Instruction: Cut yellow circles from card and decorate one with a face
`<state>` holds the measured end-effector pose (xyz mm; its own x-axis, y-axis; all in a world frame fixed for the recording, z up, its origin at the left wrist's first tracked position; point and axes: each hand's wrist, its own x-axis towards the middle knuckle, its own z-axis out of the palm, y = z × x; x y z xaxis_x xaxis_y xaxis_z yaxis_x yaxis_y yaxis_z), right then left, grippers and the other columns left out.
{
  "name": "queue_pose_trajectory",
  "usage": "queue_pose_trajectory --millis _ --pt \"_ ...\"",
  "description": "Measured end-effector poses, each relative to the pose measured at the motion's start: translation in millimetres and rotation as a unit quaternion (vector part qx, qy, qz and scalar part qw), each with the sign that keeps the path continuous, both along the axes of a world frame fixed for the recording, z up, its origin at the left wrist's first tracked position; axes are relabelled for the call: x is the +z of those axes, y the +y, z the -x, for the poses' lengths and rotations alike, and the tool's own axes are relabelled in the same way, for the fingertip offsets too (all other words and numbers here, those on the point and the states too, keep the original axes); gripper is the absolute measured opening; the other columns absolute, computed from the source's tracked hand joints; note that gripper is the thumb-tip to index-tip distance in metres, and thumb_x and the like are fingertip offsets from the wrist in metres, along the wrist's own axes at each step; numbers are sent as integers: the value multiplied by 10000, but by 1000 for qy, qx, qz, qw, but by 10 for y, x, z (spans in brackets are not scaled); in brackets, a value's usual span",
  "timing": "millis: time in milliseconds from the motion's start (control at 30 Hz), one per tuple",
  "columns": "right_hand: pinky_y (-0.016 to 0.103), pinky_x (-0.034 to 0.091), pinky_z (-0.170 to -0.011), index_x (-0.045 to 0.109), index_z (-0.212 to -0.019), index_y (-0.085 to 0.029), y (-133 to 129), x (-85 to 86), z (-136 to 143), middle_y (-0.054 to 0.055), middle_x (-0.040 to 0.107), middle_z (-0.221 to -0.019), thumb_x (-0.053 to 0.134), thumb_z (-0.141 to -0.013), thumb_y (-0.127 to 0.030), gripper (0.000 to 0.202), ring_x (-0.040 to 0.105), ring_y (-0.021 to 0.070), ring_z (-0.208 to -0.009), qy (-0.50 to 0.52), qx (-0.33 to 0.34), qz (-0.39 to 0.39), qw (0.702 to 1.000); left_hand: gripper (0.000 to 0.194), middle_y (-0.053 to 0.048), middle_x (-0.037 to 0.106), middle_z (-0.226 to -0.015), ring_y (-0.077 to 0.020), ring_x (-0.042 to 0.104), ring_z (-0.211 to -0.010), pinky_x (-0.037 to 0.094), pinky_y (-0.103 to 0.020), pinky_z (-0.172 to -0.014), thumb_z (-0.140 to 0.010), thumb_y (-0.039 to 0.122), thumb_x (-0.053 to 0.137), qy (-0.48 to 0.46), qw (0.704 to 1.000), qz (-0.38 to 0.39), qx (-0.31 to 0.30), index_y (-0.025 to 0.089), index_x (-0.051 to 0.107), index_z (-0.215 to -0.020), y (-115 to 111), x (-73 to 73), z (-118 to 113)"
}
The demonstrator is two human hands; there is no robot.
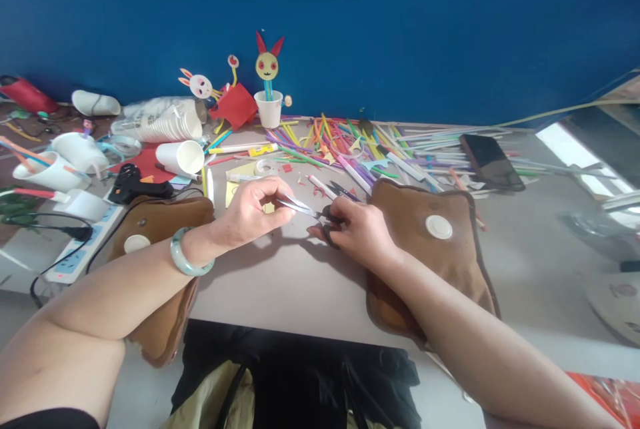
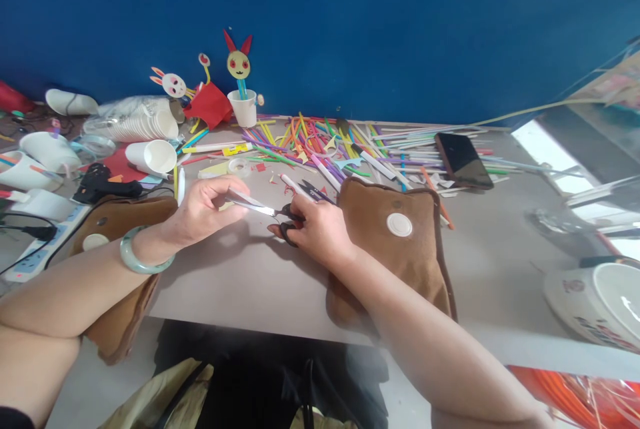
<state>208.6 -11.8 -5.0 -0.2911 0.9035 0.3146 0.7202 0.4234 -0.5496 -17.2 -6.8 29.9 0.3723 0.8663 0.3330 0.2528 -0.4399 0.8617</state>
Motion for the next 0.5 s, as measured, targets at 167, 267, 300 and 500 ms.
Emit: queue_pose_trajectory --millis 167,267,300,500 --pt "244 323 -516 466 -644 -226 -2 4 4 -30 551 -535 768 -655 -468 388 479 133 -504 -4 -7 7 1000 61 -6 623 -764 -124 562 -741 445 -245 -682 -744 96 621 -3 1000 -2 -1 156 626 -737 1 -1 -4" --pt "244 314 -514 466 -642 -224 -2 10 4 -31 549 -536 774 -649 -461 389 468 129 -500 -8 -13 14 1000 56 -5 619 -763 -120 555 -737 443 -243 -683 -752 99 621 0 1000 3 -3 154 626 -749 1 -1 -3" --pt "244 310 -514 465 -641 -224 -1 11 3 -30 546 -536 773 -647 -459 388 466 129 -502 -9 -15 15 1000 53 -4 618 -763 -118 552 -733 442 -243 -681 -755 102 621 1 1000 5 -4 155 626 -752 0 0 -2" --pt "248 281 -509 408 -593 -219 10 22 23 -36 492 -515 781 -632 -462 447 410 118 -509 43 -38 47 997 34 -5 634 -751 -117 564 -712 453 -237 -662 -762 168 656 -2 999 42 11 153 638 -737 -17 34 -16"
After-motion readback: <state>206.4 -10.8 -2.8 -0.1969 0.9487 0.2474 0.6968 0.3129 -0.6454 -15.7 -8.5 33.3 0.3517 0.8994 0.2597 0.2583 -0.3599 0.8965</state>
